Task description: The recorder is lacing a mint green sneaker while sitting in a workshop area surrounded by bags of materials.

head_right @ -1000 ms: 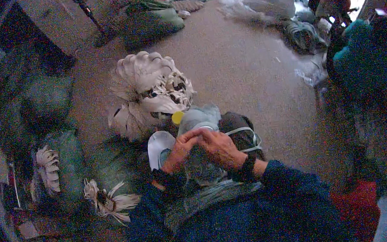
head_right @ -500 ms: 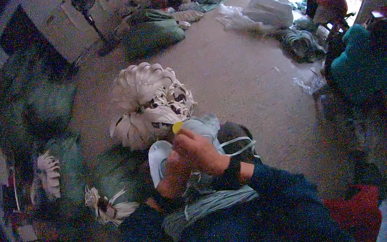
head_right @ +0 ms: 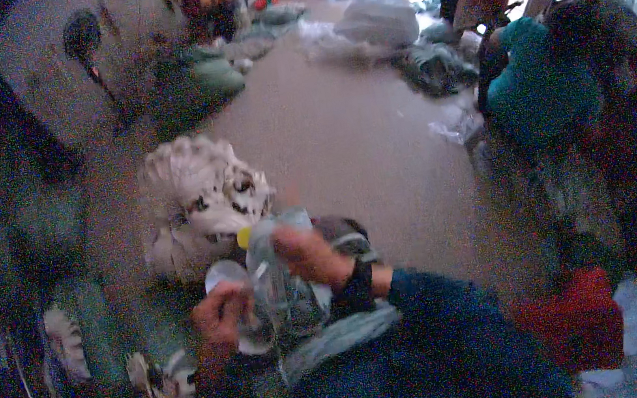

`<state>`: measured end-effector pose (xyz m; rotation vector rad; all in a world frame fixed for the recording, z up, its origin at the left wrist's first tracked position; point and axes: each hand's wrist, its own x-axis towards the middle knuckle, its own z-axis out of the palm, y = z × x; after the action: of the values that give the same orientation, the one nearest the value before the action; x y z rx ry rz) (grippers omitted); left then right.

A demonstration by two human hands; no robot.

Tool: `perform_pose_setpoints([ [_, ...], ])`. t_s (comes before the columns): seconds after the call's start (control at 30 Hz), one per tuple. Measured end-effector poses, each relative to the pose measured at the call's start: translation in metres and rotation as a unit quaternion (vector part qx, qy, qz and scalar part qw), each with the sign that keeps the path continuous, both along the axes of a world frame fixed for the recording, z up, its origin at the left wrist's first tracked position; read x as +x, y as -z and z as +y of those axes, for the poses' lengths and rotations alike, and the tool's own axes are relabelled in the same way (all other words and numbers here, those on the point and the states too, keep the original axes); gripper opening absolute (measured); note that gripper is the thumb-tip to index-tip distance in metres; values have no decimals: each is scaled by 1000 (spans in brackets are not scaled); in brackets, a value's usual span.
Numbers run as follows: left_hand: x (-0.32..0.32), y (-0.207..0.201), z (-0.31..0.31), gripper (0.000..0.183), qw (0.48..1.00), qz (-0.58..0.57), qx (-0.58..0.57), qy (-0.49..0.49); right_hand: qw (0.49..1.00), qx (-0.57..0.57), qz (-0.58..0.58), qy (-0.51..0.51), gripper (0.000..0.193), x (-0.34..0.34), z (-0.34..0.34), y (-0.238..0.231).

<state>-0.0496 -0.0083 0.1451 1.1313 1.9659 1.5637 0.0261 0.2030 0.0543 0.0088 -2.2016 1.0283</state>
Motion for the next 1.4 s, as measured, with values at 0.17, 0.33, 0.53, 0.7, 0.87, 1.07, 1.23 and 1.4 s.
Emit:
perform_pose_setpoints([
  [0.17,-6,93,-11,16,984,-116,-110,-78,984,-120,122,56,22,2,52,-95],
  [0.33,-9,114,-34,17,973,-155,-132,-110,926,-372,41,55,23,50,82,-50],
  [0.53,-20,122,-17,13,979,129,-131,-89,850,-518,21,91,24,99,107,2],
  [0.7,-15,112,15,11,990,20,-120,-77,851,-504,-46,141,23,133,120,46],
  [0.87,-10,111,34,12,991,-71,-96,-63,938,-171,-192,233,20,151,114,86],
  [1.07,-17,125,36,11,993,-31,-100,-58,959,-134,-194,153,21,127,66,73],
  [1.23,-16,122,40,9,990,82,-103,-46,978,-122,-168,-33,25,89,10,42],
  [1.4,-10,142,45,8,943,320,-84,-24,973,66,-215,-61,37,65,-29,35],
])
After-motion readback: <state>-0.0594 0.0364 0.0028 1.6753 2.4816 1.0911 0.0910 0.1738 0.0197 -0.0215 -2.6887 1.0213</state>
